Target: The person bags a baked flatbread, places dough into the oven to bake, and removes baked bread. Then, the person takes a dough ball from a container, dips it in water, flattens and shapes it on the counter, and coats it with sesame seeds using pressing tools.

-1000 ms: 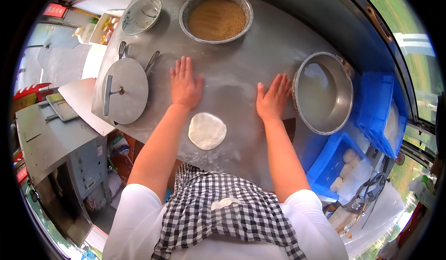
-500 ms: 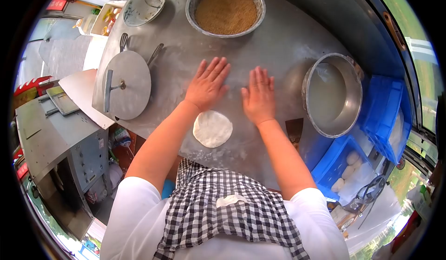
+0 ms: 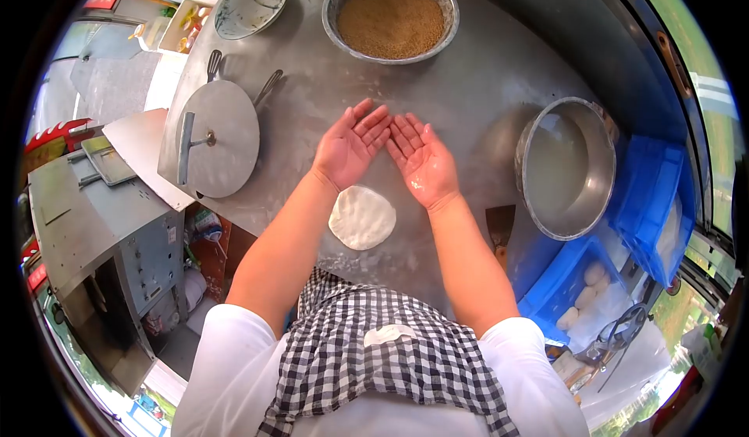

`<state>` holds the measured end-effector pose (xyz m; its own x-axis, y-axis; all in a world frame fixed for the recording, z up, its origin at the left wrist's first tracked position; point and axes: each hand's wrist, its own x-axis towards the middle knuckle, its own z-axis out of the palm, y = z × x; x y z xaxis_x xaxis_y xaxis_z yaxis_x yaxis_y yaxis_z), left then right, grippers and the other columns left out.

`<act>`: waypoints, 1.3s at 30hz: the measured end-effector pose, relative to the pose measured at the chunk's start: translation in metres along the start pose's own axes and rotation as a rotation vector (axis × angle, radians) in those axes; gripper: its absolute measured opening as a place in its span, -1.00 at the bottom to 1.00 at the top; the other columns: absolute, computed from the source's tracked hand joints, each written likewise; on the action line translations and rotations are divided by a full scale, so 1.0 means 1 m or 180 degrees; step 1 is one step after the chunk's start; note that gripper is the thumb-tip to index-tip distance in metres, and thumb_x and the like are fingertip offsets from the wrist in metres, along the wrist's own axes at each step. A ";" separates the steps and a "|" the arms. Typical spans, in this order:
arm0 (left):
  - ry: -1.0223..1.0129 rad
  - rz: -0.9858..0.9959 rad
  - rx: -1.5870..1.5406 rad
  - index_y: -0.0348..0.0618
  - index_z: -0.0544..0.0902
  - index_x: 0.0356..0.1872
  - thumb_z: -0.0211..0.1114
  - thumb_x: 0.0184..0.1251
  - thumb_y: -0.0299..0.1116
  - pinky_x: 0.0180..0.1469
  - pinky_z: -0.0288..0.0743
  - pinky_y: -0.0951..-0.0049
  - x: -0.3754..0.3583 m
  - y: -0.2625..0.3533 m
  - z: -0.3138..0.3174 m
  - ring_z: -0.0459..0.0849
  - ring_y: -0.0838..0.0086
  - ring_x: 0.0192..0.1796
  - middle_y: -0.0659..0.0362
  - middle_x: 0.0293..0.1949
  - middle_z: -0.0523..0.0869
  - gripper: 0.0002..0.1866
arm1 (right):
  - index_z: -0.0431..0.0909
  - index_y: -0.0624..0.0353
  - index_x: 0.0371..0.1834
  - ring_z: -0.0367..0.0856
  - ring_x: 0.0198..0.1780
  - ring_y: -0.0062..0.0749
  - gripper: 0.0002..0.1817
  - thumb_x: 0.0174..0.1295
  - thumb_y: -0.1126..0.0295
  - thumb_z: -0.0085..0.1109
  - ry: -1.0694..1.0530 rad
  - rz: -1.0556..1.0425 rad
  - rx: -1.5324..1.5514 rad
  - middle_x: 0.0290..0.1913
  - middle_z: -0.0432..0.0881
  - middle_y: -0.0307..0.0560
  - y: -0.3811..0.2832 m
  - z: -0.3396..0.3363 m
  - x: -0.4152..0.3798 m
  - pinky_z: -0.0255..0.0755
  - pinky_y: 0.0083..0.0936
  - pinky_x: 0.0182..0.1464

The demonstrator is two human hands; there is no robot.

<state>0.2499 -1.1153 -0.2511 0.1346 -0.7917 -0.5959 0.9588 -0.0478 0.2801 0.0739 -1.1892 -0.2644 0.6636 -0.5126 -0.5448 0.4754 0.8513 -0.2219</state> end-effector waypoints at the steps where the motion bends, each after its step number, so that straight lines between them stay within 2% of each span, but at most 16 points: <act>1: 0.0033 -0.0059 0.0028 -0.28 0.41 0.47 0.03 0.73 -0.03 0.57 0.39 0.00 -0.003 0.005 0.001 0.51 0.06 0.50 -0.09 0.45 0.54 -0.43 | 0.40 0.23 0.46 0.48 0.50 -0.09 -0.48 0.67 0.08 -0.06 0.0007 0.0095 -0.0099 0.48 0.52 0.08 -0.006 -0.002 -0.002 0.34 -0.04 0.57; 8: 0.0476 0.0447 0.0461 -0.34 0.50 0.36 0.07 0.73 -0.12 0.53 0.48 0.07 0.012 0.038 -0.016 0.62 0.16 0.42 -0.06 0.35 0.66 -0.51 | 0.48 0.19 0.33 0.49 0.49 -0.07 -0.58 0.68 0.12 -0.06 0.0342 -0.0831 -0.0009 0.45 0.55 0.12 -0.047 -0.004 0.015 0.39 -0.04 0.54; 11: 0.0204 0.0389 0.0365 -0.39 0.48 0.37 0.11 0.71 -0.18 0.53 0.48 0.11 0.017 0.024 -0.004 0.61 0.17 0.43 -0.07 0.35 0.65 -0.52 | 0.44 0.25 0.38 0.51 0.46 -0.09 -0.57 0.68 0.16 -0.05 0.0273 -0.0266 -0.0270 0.42 0.57 0.11 -0.012 0.015 0.028 0.41 -0.07 0.52; 15: 0.0479 0.0069 0.1073 -0.42 0.48 0.39 0.16 0.68 -0.25 0.51 0.48 0.13 -0.007 0.019 0.003 0.63 0.18 0.40 -0.10 0.33 0.66 -0.52 | 0.42 0.27 0.46 0.62 0.33 -0.16 -0.53 0.66 0.22 0.00 0.0507 0.0175 -0.0808 0.34 0.63 0.09 -0.013 0.015 0.002 0.51 -0.17 0.41; 16: 0.0583 0.0392 0.1476 -0.39 0.50 0.37 0.18 0.66 -0.26 0.48 0.51 0.15 -0.009 0.023 -0.003 0.65 0.20 0.36 -0.08 0.32 0.66 -0.54 | 0.43 0.27 0.47 0.64 0.30 -0.17 -0.53 0.66 0.23 0.01 0.0610 0.0290 -0.0924 0.33 0.64 0.08 -0.022 0.013 -0.007 0.53 -0.18 0.38; 18: 0.0799 0.0987 0.2279 -0.32 0.55 0.33 0.22 0.62 -0.30 0.41 0.56 0.17 -0.014 0.026 -0.018 0.69 0.25 0.28 -0.02 0.30 0.68 -0.59 | 0.48 0.26 0.43 0.67 0.25 -0.19 -0.55 0.63 0.22 0.05 0.0899 -0.0502 -0.1650 0.30 0.65 0.06 -0.034 0.011 -0.017 0.55 -0.18 0.34; 20: 0.0708 0.1854 0.3775 -0.28 0.54 0.39 0.20 0.62 -0.32 0.51 0.43 0.09 -0.014 0.022 -0.027 0.58 0.20 0.44 -0.01 0.41 0.60 -0.56 | 0.50 0.26 0.42 0.65 0.26 -0.18 -0.55 0.62 0.21 0.07 0.1123 -0.1467 -0.2137 0.32 0.63 0.06 -0.042 0.009 -0.023 0.54 -0.17 0.34; 24: 0.0173 0.3247 0.6698 -0.14 0.49 0.50 0.25 0.53 -0.33 0.68 0.12 0.03 0.001 0.008 -0.006 0.35 0.10 0.63 0.02 0.55 0.48 -0.45 | 0.45 0.28 0.47 0.51 0.45 -0.01 -0.50 0.58 0.26 0.12 0.1319 -0.3206 -0.5671 0.45 0.52 0.14 -0.035 -0.011 -0.004 0.39 -0.07 0.49; 25: 0.0104 0.2880 0.6827 -0.14 0.45 0.55 0.29 0.45 -0.35 0.74 -0.09 0.04 0.004 -0.001 -0.005 0.19 0.06 0.69 -0.02 0.61 0.38 -0.36 | 0.44 0.29 0.48 0.45 0.50 0.03 -0.49 0.57 0.27 0.12 0.1222 -0.3372 -0.6416 0.48 0.48 0.16 -0.023 -0.014 0.001 0.34 -0.07 0.53; 26: 0.0075 0.2908 0.6876 -0.15 0.45 0.54 0.28 0.47 -0.35 0.73 -0.08 0.04 0.003 -0.004 -0.006 0.21 0.06 0.69 -0.02 0.61 0.38 -0.38 | 0.42 0.30 0.50 0.40 0.56 0.07 -0.48 0.56 0.29 0.13 0.1111 -0.3510 -0.7167 0.52 0.45 0.19 -0.012 -0.019 0.005 0.29 -0.07 0.57; 28: 0.0023 0.3010 0.6972 -0.18 0.45 0.54 0.25 0.50 -0.36 0.73 -0.04 0.05 0.004 -0.007 -0.003 0.23 0.08 0.69 -0.03 0.61 0.38 -0.40 | 0.42 0.32 0.50 0.28 0.63 0.14 -0.49 0.58 0.30 0.10 0.0449 -0.3105 -0.6286 0.56 0.40 0.22 -0.002 -0.005 0.004 0.18 -0.10 0.63; 30: -0.0231 0.2858 0.5947 -0.20 0.48 0.51 0.24 0.53 -0.36 0.69 0.06 0.07 0.002 0.006 -0.011 0.30 0.06 0.65 -0.04 0.57 0.44 -0.44 | 0.42 0.32 0.50 0.28 0.63 0.15 -0.49 0.59 0.30 0.08 0.0131 -0.2867 -0.5070 0.57 0.40 0.22 0.004 0.004 -0.003 0.20 -0.13 0.63; 31: -0.0345 0.2790 0.5444 -0.21 0.49 0.50 0.23 0.55 -0.35 0.68 0.12 0.08 0.004 0.014 -0.015 0.34 0.04 0.63 -0.05 0.55 0.46 -0.46 | 0.44 0.31 0.49 0.34 0.59 0.13 -0.51 0.61 0.29 0.07 0.0388 -0.3085 -0.4870 0.54 0.44 0.22 -0.001 -0.001 -0.002 0.23 -0.13 0.60; 34: 0.0422 0.2860 0.4725 -0.25 0.50 0.48 0.20 0.60 -0.37 0.62 0.24 0.17 -0.001 0.017 -0.022 0.42 0.04 0.57 -0.09 0.50 0.52 -0.50 | 0.46 0.30 0.47 0.44 0.51 0.08 -0.52 0.61 0.29 0.07 0.1396 -0.3516 -0.4666 0.49 0.49 0.20 -0.029 -0.010 -0.006 0.30 -0.17 0.55; 37: 0.0076 0.2710 0.3800 -0.27 0.52 0.46 0.18 0.63 -0.37 0.55 0.34 0.28 0.023 -0.011 -0.020 0.51 0.25 0.51 0.01 0.47 0.57 -0.54 | 0.47 0.30 0.46 0.50 0.45 0.02 -0.54 0.63 0.28 0.04 0.1665 -0.3259 -0.4693 0.44 0.55 0.17 -0.033 -0.016 0.002 0.36 -0.18 0.51; 39: -0.0128 0.2533 0.3330 -0.29 0.51 0.47 0.14 0.67 -0.34 0.56 0.33 0.30 0.033 -0.041 -0.003 0.53 0.29 0.48 0.04 0.45 0.59 -0.54 | 0.48 0.33 0.45 0.52 0.43 -0.02 -0.54 0.65 0.27 0.03 0.1011 -0.2880 -0.3937 0.40 0.57 0.15 -0.007 -0.012 0.012 0.37 -0.18 0.50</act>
<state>0.2158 -1.1373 -0.2846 0.5443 -0.8387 0.0194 -0.0272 0.0055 0.9996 0.0718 -1.1997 -0.2793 0.2106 -0.9773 0.0254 -0.2239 -0.0735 -0.9718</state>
